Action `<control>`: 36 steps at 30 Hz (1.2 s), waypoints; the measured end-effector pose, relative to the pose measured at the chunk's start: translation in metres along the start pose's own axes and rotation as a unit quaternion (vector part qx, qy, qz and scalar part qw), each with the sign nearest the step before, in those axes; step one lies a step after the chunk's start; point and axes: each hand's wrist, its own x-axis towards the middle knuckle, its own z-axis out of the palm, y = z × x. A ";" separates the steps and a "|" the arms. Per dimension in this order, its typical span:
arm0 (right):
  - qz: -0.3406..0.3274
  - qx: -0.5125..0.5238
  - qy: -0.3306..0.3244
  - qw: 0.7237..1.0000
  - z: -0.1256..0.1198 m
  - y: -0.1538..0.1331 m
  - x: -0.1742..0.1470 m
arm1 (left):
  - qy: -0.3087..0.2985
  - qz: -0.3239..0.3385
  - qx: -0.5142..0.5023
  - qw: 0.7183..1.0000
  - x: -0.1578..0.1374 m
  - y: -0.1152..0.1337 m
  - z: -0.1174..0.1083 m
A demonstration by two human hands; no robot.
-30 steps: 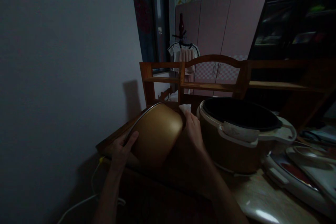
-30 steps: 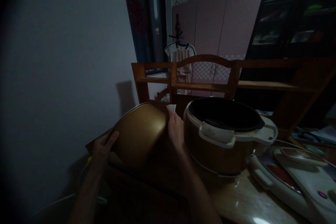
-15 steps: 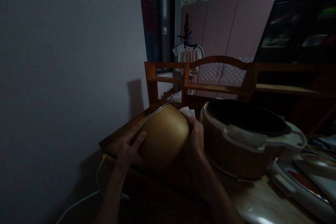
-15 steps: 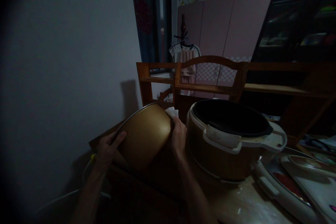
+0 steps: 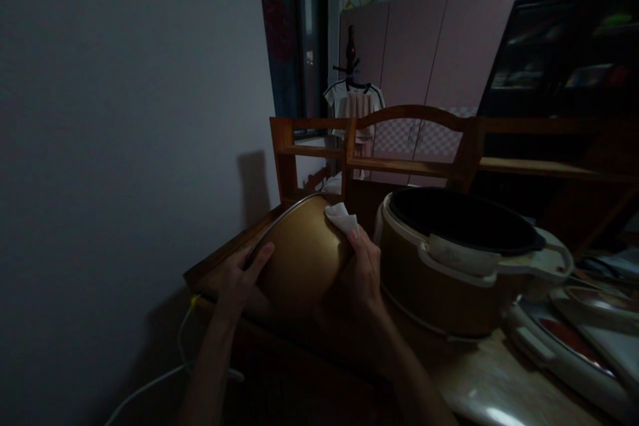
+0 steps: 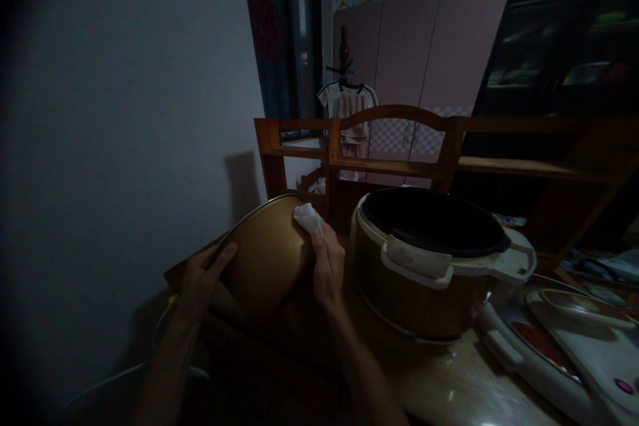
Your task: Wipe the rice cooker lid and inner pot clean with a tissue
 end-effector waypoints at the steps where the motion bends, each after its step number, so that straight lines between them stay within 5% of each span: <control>1: 0.000 0.004 -0.004 1.000 -0.001 0.000 -0.001 | -0.002 0.002 0.000 1.000 0.002 -0.001 -0.001; 10: -0.096 -0.083 -0.001 0.992 -0.003 -0.003 -0.014 | -0.056 0.073 0.123 0.988 0.014 0.023 -0.004; 17: -0.154 -0.239 -0.046 0.958 -0.006 -0.018 -0.022 | 0.000 0.151 0.224 0.963 0.029 0.077 0.032; 22: -0.153 -0.304 -0.089 0.936 -0.011 -0.038 -0.024 | 0.013 0.133 0.350 0.927 0.046 0.096 0.057; 28: -0.157 -0.397 -0.126 0.895 -0.042 -0.118 -0.006 | 0.018 0.142 0.379 0.914 0.049 0.089 0.058; 34: -0.327 -0.511 -0.146 0.781 -0.113 -0.205 -0.020 | 0.016 0.140 0.397 0.907 0.051 0.085 0.055; 36: -0.344 -0.496 -0.123 0.788 -0.129 -0.207 -0.038 | 0.015 0.143 0.404 0.903 0.051 0.086 0.056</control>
